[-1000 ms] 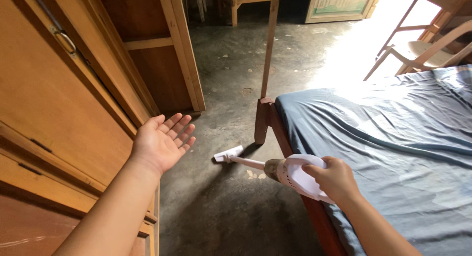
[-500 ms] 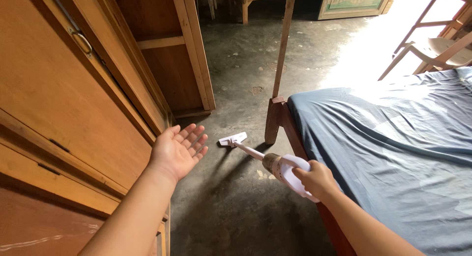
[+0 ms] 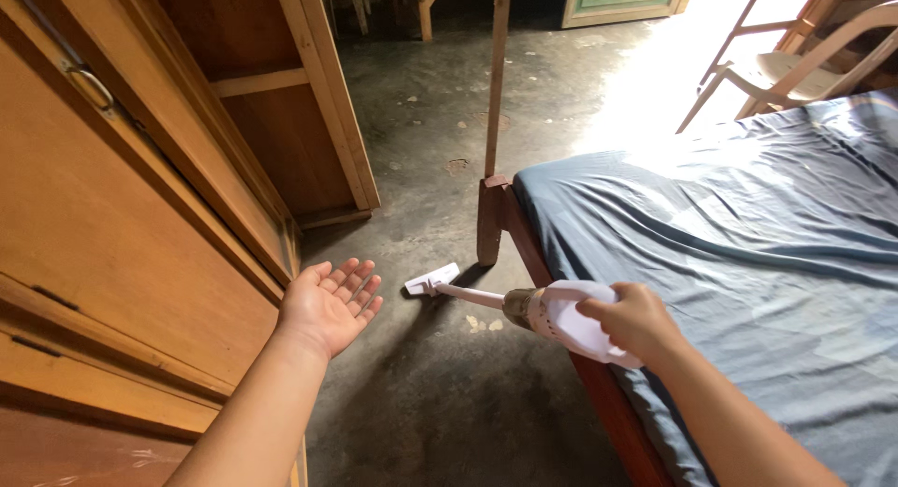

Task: The person uses a handheld vacuum cleaner to clean the floor in a bedroom. They move the vacuum head along the base of a wooden wardrobe and around the legs of a bed, systematically covering the concrete floor area.

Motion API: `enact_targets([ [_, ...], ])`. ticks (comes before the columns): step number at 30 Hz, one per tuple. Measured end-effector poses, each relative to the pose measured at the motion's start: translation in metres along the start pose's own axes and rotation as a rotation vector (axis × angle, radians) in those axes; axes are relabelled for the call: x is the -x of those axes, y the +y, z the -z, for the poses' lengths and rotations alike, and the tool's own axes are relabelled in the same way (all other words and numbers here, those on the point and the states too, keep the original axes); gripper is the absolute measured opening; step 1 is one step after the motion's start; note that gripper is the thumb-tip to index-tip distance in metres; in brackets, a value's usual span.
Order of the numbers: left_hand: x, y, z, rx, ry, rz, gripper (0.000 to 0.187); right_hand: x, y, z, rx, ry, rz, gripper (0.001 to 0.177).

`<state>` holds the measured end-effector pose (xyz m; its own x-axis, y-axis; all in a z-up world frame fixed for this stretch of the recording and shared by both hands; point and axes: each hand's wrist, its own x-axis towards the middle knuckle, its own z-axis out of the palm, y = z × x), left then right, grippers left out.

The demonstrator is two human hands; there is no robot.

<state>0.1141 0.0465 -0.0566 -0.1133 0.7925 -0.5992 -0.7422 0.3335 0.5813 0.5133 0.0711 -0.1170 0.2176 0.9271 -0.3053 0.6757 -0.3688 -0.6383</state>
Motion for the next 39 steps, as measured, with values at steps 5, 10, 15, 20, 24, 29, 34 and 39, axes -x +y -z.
enact_targets([
  [5,-0.002,-0.005,0.001,0.012,0.008,0.010,0.036,0.019,-0.011,0.039,-0.046,0.039,0.045,0.039],
  [10,-0.009,-0.004,0.005,0.027,0.015,0.014,0.035,0.033,-0.027,0.040,-0.047,0.084,0.039,0.036],
  [15,-0.017,-0.003,0.012,0.044,0.028,0.016,0.035,0.013,-0.014,0.009,-0.035,0.012,0.087,0.043],
  [20,-0.021,0.004,0.019,0.045,0.042,0.023,0.034,0.002,-0.009,-0.034,0.013,-0.015,0.014,0.045],
  [24,-0.015,0.011,0.025,0.045,0.077,0.000,0.035,-0.003,-0.013,-0.053,-0.039,-0.074,0.024,0.046],
  [29,-0.012,0.016,0.029,0.046,0.083,-0.020,0.036,-0.005,-0.020,-0.061,-0.021,-0.114,-0.025,0.046],
  [34,-0.013,0.015,0.032,0.044,0.073,-0.020,0.035,-0.002,-0.017,-0.055,-0.058,-0.132,-0.001,0.043],
  [39,-0.016,0.014,0.034,0.051,0.038,-0.008,0.035,0.001,-0.019,-0.026,-0.160,-0.198,-0.026,0.041],
])
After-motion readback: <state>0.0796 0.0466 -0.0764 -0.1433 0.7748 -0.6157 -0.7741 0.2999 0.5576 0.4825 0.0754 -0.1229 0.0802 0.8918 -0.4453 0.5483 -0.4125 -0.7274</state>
